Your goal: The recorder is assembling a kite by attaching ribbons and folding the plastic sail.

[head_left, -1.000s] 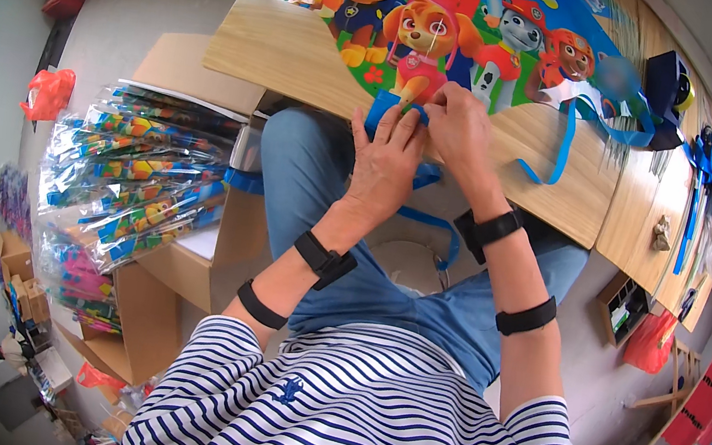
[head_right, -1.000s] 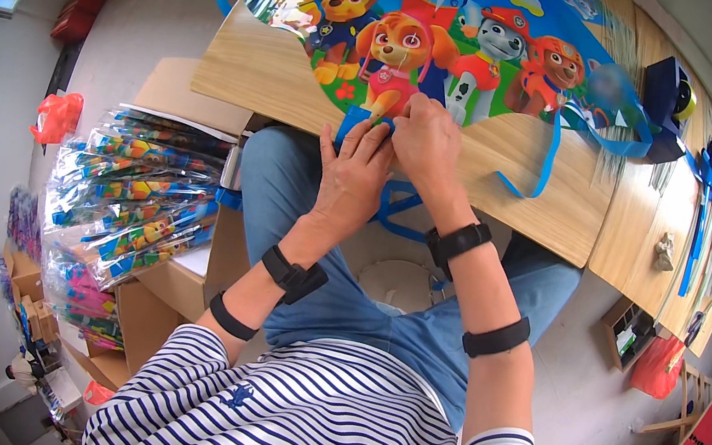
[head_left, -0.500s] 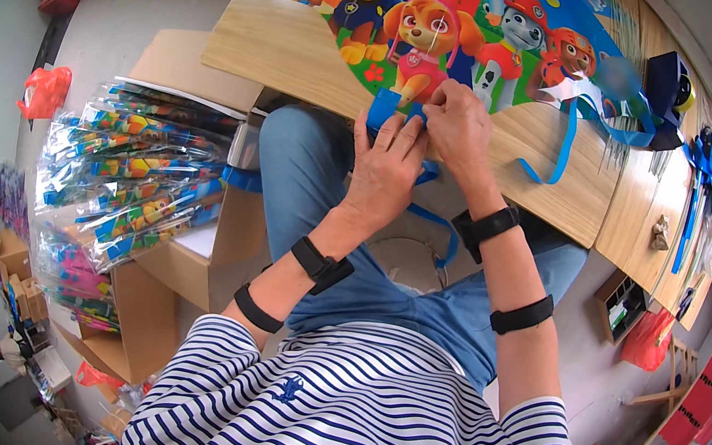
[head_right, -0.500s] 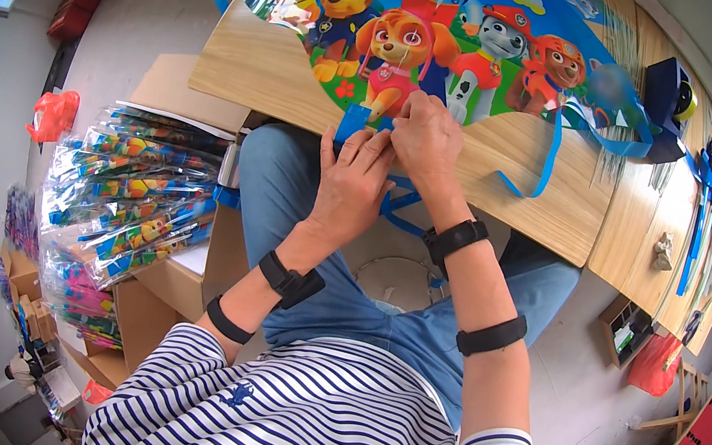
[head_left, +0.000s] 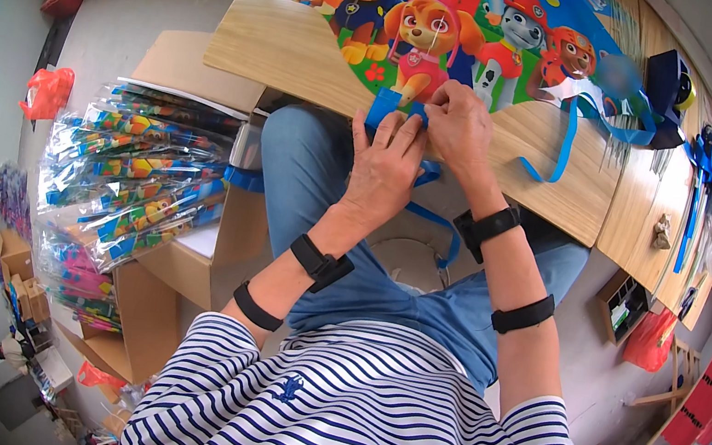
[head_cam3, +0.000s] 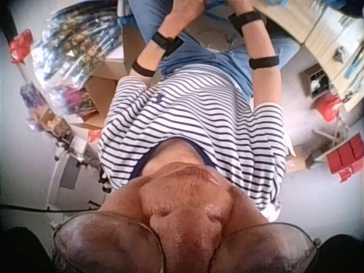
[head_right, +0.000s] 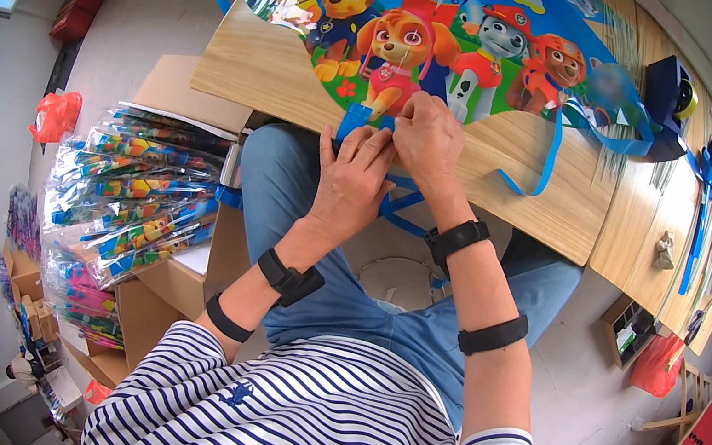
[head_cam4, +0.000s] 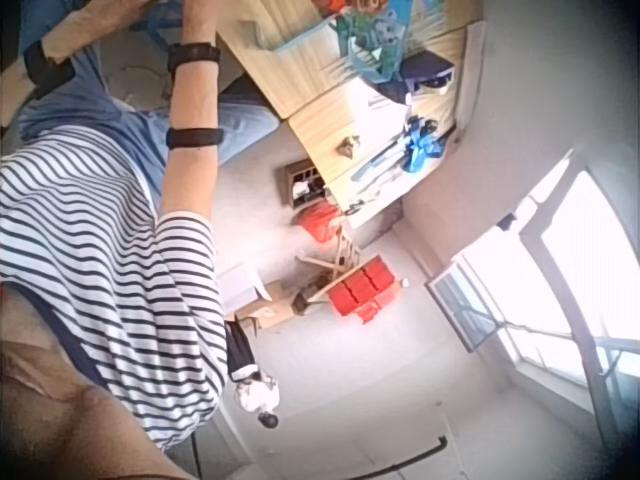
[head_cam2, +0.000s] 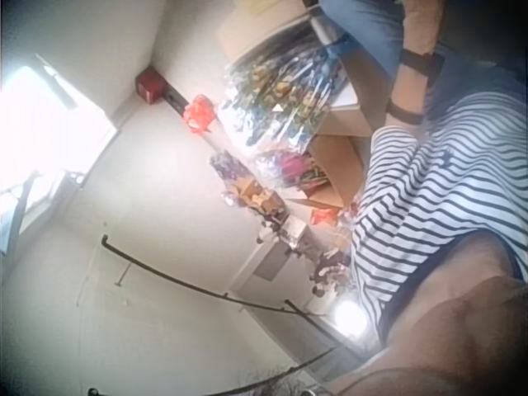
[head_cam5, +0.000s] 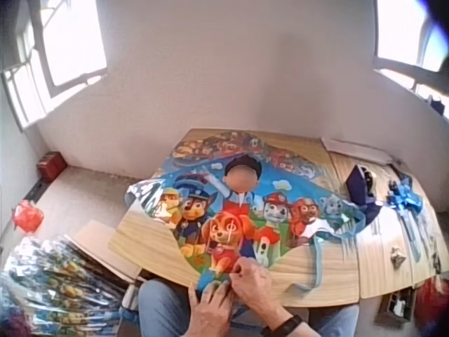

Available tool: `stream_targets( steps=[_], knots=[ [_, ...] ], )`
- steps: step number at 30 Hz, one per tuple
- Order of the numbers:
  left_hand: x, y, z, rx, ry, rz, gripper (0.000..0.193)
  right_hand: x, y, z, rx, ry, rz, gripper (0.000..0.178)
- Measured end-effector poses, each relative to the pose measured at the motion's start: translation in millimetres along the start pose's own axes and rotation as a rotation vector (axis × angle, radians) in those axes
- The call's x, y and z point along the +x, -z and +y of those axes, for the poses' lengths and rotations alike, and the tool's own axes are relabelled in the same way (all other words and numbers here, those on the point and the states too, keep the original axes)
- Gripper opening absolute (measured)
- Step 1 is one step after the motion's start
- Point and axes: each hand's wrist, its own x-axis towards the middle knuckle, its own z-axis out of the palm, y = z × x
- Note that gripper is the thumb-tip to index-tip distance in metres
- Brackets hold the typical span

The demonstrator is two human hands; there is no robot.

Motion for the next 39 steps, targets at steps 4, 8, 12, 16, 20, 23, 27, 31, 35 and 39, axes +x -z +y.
stream_targets(
  steps=[4, 8, 12, 16, 20, 23, 27, 31, 35, 39],
  knots=[
    [0.5, 1.4, -0.1, -0.012, 0.0, -0.01, 0.063, 0.2, -0.6, 0.5, 0.016, -0.003, 0.011, 0.005],
    [0.2, 1.3, 0.1, -0.017, 0.024, -0.018, 0.062, 0.3, 0.9, 1.0, 0.04, -0.035, -0.015, 0.005],
    [-0.6, 0.9, -0.8, -0.013, 0.021, -0.021, 0.061, 0.5, 4.2, 2.6, 0.04, -0.016, -0.027, 0.012],
    [-1.7, 0.5, -1.1, -0.014, 0.027, -0.023, 0.061, 0.4, 6.2, 3.1, 0.063, -0.03, -0.051, 0.012],
    [-2.9, 0.6, -2.4, -0.026, 0.022, -0.021, 0.062, 0.0, 6.6, 2.9, 0.072, -0.026, -0.054, 0.012],
    [-2.9, 0.3, -3.3, -0.033, 0.021, -0.024, 0.062, -0.1, 6.5, 2.9, 0.074, -0.023, -0.054, 0.013],
    [-2.3, 0.1, -3.6, -0.045, 0.025, -0.025, 0.063, -0.4, 6.9, 2.4, 0.068, -0.02, -0.045, 0.013],
    [-1.0, -0.5, -3.2, -0.047, 0.03, -0.021, 0.063, -0.6, 8.0, 0.7, 0.088, -0.041, -0.057, 0.012],
    [0.0, -0.8, -3.6, -0.036, 0.016, -0.014, 0.06, -0.7, 9.9, -1.8, 0.093, -0.05, -0.065, 0.01],
    [-0.3, -0.3, -3.5, -0.039, 0.032, -0.025, 0.061, -0.4, 11.2, -4.3, 0.085, -0.059, -0.072, 0.01]
  ],
)
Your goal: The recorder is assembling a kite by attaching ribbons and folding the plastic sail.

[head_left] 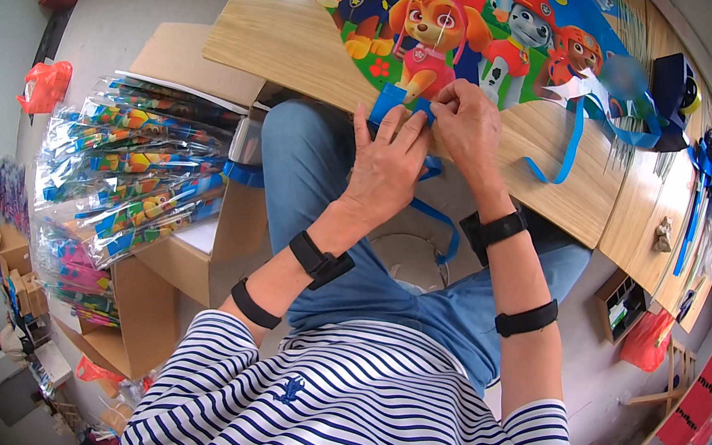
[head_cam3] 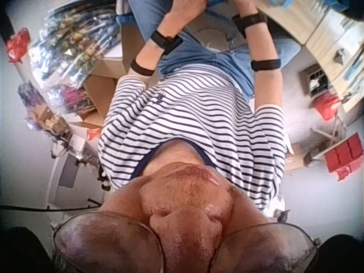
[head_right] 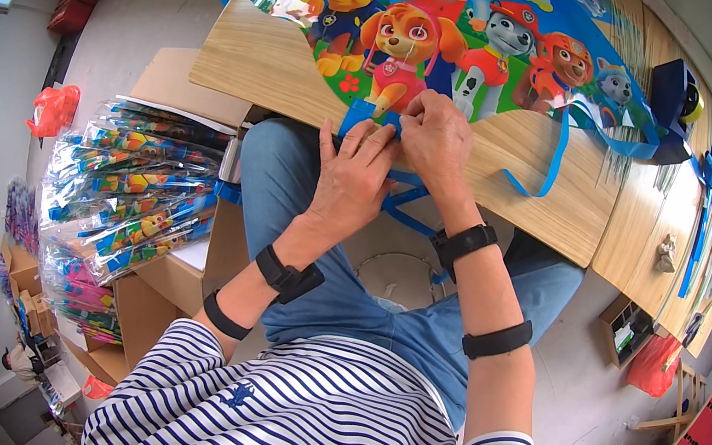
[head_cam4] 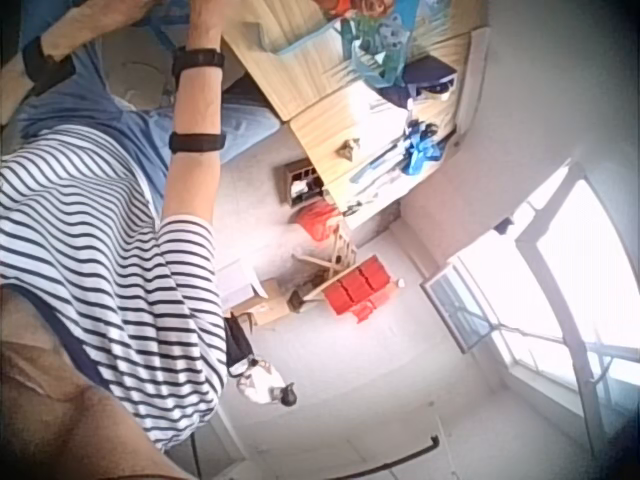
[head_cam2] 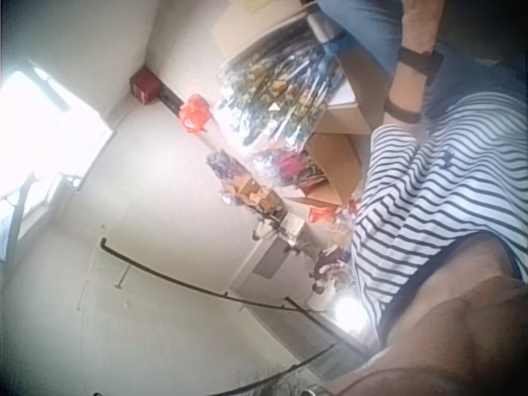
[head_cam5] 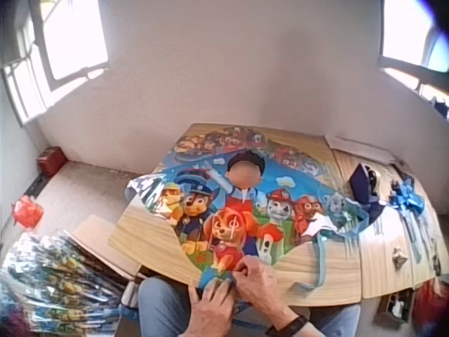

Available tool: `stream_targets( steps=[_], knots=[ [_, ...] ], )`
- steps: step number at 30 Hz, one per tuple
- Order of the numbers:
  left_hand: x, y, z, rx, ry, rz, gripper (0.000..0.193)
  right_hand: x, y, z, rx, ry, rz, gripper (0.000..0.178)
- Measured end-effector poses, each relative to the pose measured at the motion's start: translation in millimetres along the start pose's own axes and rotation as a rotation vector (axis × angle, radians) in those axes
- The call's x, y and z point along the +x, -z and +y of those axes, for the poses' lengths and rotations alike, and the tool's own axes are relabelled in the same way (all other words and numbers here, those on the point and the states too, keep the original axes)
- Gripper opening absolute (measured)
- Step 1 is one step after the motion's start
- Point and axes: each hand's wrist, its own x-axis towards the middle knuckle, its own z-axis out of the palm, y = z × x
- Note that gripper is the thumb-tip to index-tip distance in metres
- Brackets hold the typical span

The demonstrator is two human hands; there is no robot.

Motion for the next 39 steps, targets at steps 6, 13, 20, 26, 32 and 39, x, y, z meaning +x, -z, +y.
stream_targets(
  steps=[6, 13, 20, 26, 32, 39],
  knots=[
    [0.0, 1.0, 0.5, 0.025, -0.01, -0.011, 0.061, 1.1, -0.5, -0.9, -0.012, -0.032, -0.006, 0.009],
    [-1.3, 2.1, 1.5, 0.079, -0.038, -0.031, 0.062, 1.6, -1.1, -1.2, -0.052, -0.027, 0.002, 0.007],
    [0.1, 2.7, 4.6, 0.103, -0.032, -0.052, 0.066, 2.2, -5.0, 1.9, -0.061, -0.016, 0.031, 0.005],
    [2.4, 7.1, 7.6, 0.095, -0.011, -0.073, 0.068, 1.4, -6.9, 2.3, -0.051, 0.015, 0.049, 0.003],
    [13.7, 11.0, 11.2, 0.055, -0.04, -0.065, 0.06, 19.8, 24.5, 15.9, 0.581, -0.231, -0.152, 0.017],
    [10.7, 14.2, 7.8, 0.05, -0.05, -0.109, 0.063, 41.0, 213.4, 137.5, 0.635, -0.273, 0.716, 0.016]
  ],
)
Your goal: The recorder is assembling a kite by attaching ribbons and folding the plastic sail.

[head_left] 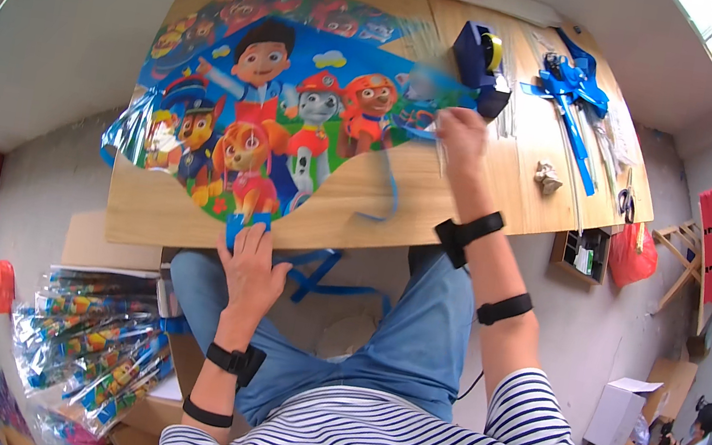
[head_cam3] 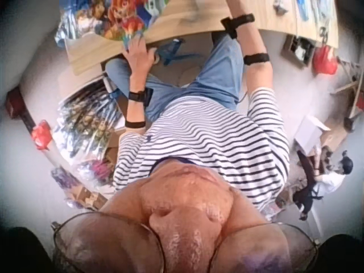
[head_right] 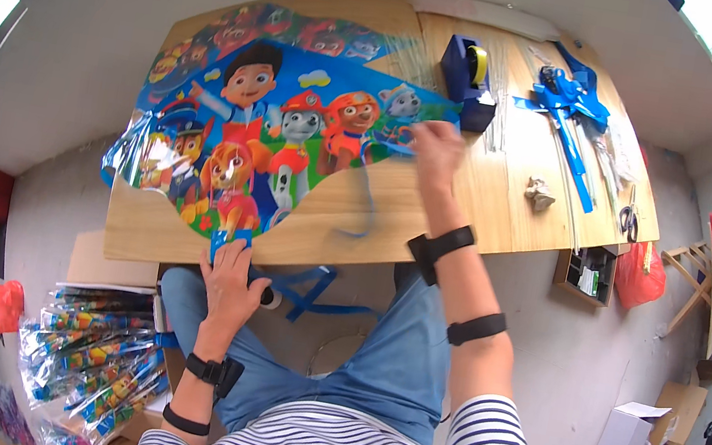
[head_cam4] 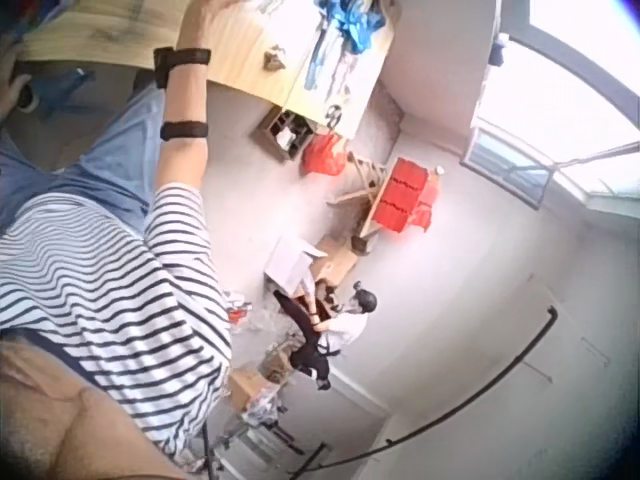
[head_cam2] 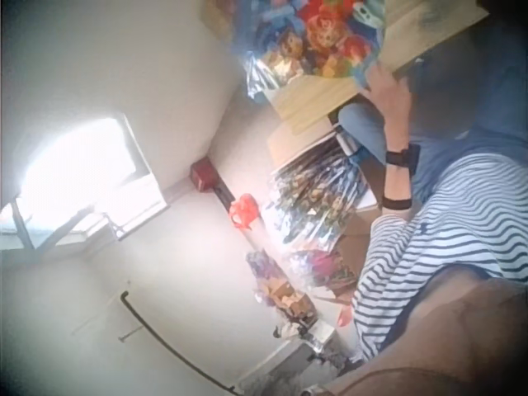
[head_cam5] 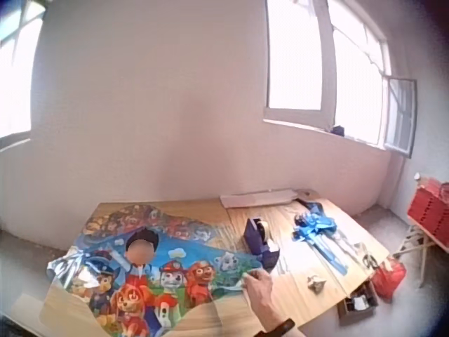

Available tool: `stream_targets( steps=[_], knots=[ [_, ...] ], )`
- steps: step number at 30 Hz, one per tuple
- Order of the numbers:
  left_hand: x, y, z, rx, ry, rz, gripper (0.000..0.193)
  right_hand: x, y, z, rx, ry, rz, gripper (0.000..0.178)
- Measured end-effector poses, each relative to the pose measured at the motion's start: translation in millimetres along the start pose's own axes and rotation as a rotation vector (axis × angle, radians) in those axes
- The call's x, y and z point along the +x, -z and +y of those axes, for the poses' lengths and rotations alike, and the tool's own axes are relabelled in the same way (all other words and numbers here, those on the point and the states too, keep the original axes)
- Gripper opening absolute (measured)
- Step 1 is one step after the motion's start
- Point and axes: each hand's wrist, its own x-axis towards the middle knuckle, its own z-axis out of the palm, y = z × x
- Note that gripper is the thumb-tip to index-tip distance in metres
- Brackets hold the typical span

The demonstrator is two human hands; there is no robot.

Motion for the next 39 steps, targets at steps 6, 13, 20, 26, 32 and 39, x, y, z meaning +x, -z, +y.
stream_targets(
  steps=[6, 13, 20, 26, 32, 39],
  knots=[
    [-1.0, -0.4, -0.8, 0.01, 0.039, -0.062, 0.065, 100.8, 82.1, -14.1, -0.057, -0.157, 0.317, 0.017],
    [-0.8, 1.1, -0.3, 0.024, 0.054, -0.082, 0.065, 154.5, 80.0, -29.9, -0.173, -0.285, 0.145, 0.023],
    [-1.4, 1.4, 0.5, 0.008, 0.058, -0.073, 0.065, 166.5, 81.8, -22.1, -0.146, -0.318, 0.1, 0.017],
    [-2.7, -1.7, 0.8, 0.015, 0.06, -0.069, 0.066, 115.2, 99.8, 4.1, 0.301, -0.36, 0.031, 0.016],
    [-3.4, -2.0, -1.2, 0.026, 0.054, -0.066, 0.066, 76.1, 104.1, 28.6, 0.926, -0.632, 0.254, 0.022],
    [-3.0, -2.9, -1.7, 0.012, 0.054, -0.067, 0.066, 91.8, 100.0, 27.1, 0.907, -0.652, 0.196, 0.021]
  ],
)
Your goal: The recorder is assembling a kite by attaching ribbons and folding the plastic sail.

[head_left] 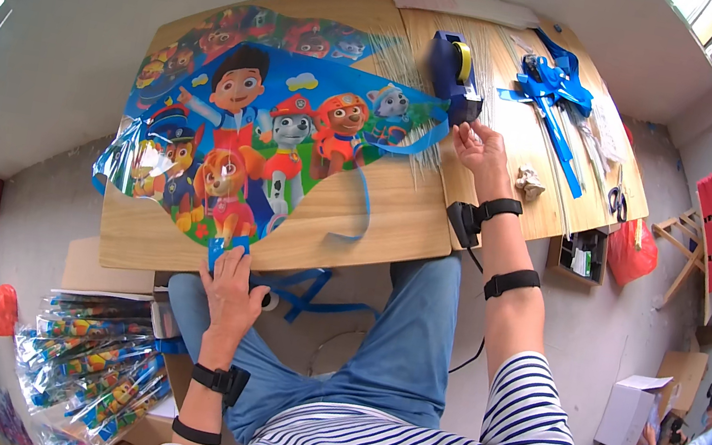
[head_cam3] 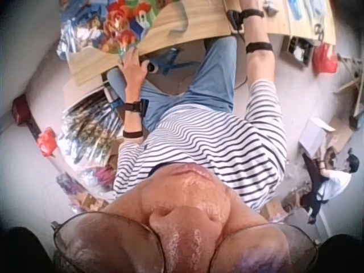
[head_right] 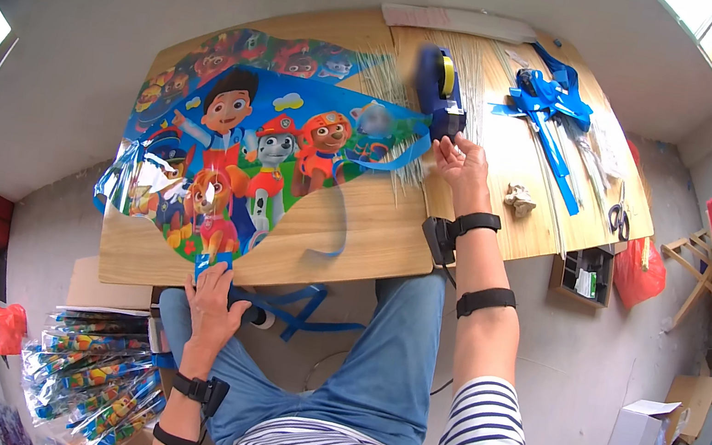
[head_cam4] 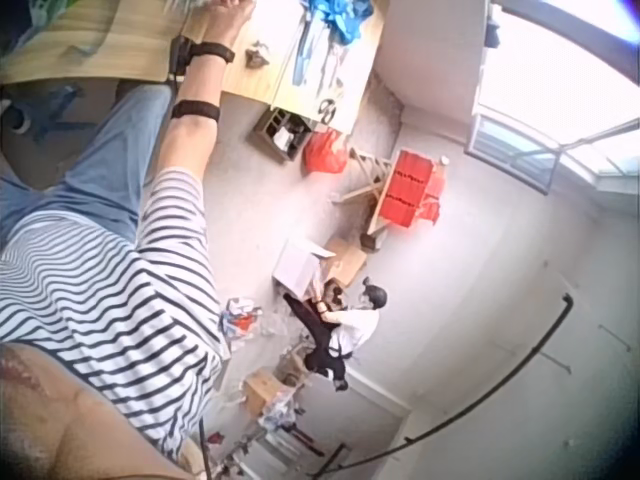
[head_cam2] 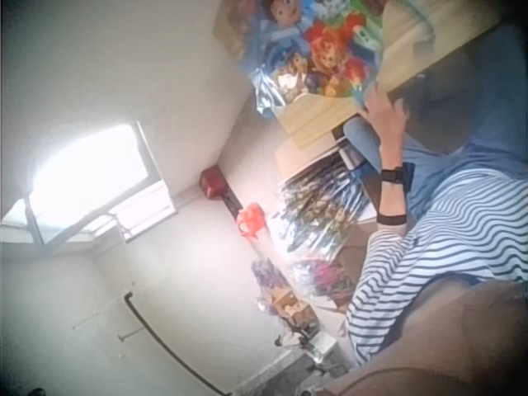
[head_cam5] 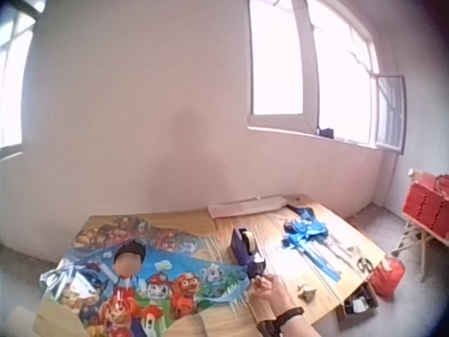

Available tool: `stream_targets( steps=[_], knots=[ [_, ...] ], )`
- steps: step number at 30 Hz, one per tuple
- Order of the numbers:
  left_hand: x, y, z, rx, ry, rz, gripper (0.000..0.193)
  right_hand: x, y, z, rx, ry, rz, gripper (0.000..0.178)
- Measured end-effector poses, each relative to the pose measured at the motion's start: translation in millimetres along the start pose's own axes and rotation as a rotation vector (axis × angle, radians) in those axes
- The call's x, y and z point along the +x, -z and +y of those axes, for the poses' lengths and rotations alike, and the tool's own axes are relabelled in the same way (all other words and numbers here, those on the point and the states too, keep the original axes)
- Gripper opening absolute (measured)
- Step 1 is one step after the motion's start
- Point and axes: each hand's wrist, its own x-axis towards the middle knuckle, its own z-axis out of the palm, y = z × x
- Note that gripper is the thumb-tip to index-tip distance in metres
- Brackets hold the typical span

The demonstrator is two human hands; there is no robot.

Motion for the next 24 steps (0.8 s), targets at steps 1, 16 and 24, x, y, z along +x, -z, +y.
stream_targets(
  steps=[1, 16, 24],
  knots=[
    [0.2, 0.1, 0.2, -0.002, -0.005, 0.007, 0.066, 2.4, -5.2, 1.4, 0.01, 0.003, 0.018, 0.019],
    [5.9, 5.9, 4.5, -0.016, -0.026, 0.033, 0.064, 55.6, 14.3, 12.8, -0.866, 0.527, 0.44, 0.011],
    [1.8, 3.0, 2.9, -0.058, -0.038, 0.095, 0.061, -47.1, -45.1, 19.8, -1.009, 0.415, -0.344, 0.009]
  ],
)
